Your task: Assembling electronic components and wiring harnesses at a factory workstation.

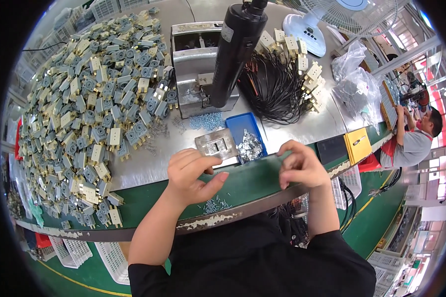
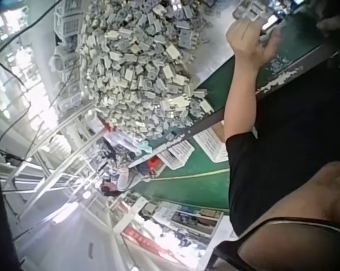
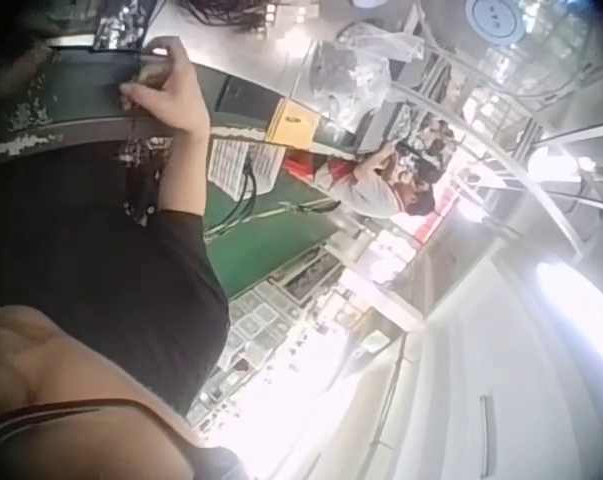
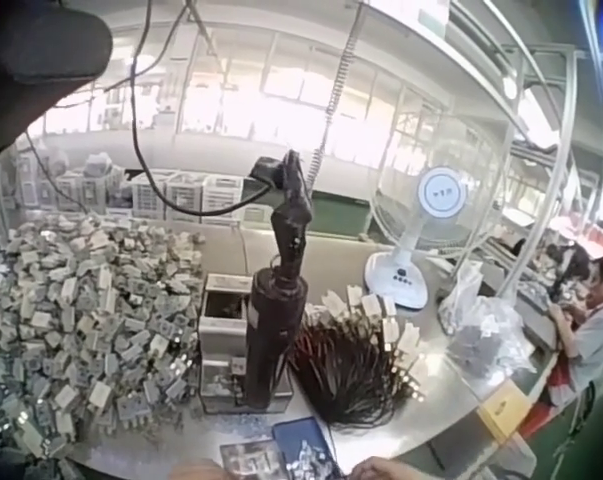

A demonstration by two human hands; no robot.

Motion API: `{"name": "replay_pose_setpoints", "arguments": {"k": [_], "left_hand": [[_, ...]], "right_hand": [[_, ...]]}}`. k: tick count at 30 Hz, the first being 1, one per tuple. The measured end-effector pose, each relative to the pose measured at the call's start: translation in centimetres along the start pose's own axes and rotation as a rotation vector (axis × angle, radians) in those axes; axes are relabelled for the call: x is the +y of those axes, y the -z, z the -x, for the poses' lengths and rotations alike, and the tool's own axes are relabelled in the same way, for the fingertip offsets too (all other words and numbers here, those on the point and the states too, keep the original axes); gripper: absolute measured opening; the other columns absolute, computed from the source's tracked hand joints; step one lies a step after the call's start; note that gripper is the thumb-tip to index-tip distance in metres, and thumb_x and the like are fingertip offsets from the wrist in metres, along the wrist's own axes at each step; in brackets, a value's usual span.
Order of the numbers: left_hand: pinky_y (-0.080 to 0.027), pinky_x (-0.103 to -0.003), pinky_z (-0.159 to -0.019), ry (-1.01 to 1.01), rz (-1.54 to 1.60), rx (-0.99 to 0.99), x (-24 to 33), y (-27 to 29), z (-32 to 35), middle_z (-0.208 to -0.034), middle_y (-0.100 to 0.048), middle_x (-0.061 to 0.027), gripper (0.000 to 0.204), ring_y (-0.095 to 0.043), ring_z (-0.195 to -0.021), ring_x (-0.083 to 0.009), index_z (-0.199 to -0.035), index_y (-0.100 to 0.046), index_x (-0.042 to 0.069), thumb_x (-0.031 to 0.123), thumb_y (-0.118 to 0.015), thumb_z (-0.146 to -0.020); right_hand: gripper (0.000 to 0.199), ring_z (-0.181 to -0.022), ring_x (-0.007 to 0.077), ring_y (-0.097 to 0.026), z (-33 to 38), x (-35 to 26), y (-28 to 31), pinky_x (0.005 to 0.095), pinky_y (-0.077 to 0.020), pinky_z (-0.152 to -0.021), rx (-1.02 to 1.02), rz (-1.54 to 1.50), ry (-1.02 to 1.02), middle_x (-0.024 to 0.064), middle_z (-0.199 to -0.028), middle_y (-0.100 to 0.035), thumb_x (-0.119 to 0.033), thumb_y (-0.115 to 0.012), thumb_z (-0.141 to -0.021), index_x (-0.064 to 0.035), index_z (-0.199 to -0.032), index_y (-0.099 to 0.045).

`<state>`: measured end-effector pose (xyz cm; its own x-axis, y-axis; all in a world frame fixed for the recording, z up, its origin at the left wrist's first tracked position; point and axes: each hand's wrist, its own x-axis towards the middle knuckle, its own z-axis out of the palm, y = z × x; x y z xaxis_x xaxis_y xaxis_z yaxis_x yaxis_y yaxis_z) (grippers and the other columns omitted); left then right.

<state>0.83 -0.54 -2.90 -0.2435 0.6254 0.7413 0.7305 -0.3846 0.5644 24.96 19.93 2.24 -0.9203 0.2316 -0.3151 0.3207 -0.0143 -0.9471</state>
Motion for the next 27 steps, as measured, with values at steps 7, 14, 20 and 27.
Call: {"name": "replay_pose_setpoints", "arguments": {"k": [7, 14, 20, 27], "left_hand": [[-0.05, -0.029, -0.062, 0.615, 0.637, 0.12, 1.2, 0.8, 0.6, -0.081, -0.067, -0.0111, 0.036, -0.064, -0.069, -0.0165, -0.106, -0.066, -0.002, 0.031, -0.072, -0.094], [-0.055, -0.033, -0.064, 0.452, 0.978, 0.222, 2.2, 2.1, -0.9, -0.083, -0.067, -0.0118, 0.075, -0.065, -0.07, -0.0206, -0.136, -0.05, -0.008, 0.041, -0.081, -0.088], [-0.045, -0.026, -0.054, 0.534, 0.689, 0.114, 1.0, 5.3, -0.7, -0.068, -0.059, -0.0069, 0.021, -0.055, -0.058, -0.0123, -0.09, -0.058, -0.001, 0.016, -0.069, -0.096], [-0.053, -0.03, -0.056, 0.748, 0.915, 0.108, 0.5, 6.5, -1.6, -0.074, -0.065, -0.0114, 0.025, -0.063, -0.06, -0.017, -0.091, -0.056, 0.0, 0.014, -0.077, -0.09]], "right_hand": [[0.055, -0.068, 0.0276, -0.062, -6.5, -4.1, 2.0, 0.036, -0.0515, -0.064, 0.274, -0.507, 0.708, 0.0236, -0.095, -0.069, -0.044, -0.044, -0.108, 0.0056, -0.122, -0.062], [0.02, -0.066, 0.0249, -0.055, -11.1, -9.1, -4.9, 0.0357, -0.044, -0.058, 0.047, 0.846, 0.805, 0.0096, -0.074, -0.058, -0.013, -0.075, -0.083, 0.0005, -0.072, -0.066], [0.019, -0.07, 0.0335, -0.063, -12.1, -7.4, -7.4, 0.0427, -0.0499, -0.063, -0.103, 0.769, 0.584, 0.0126, -0.079, -0.061, -0.016, -0.074, -0.089, 0.0003, -0.08, -0.068], [0.014, -0.057, 0.026, -0.06, -12.2, -7.8, -7.6, 0.0354, -0.0443, -0.054, 0.022, 0.616, 0.725, 0.0102, -0.068, -0.063, -0.006, -0.077, -0.08, -0.0038, -0.094, -0.075]]}}
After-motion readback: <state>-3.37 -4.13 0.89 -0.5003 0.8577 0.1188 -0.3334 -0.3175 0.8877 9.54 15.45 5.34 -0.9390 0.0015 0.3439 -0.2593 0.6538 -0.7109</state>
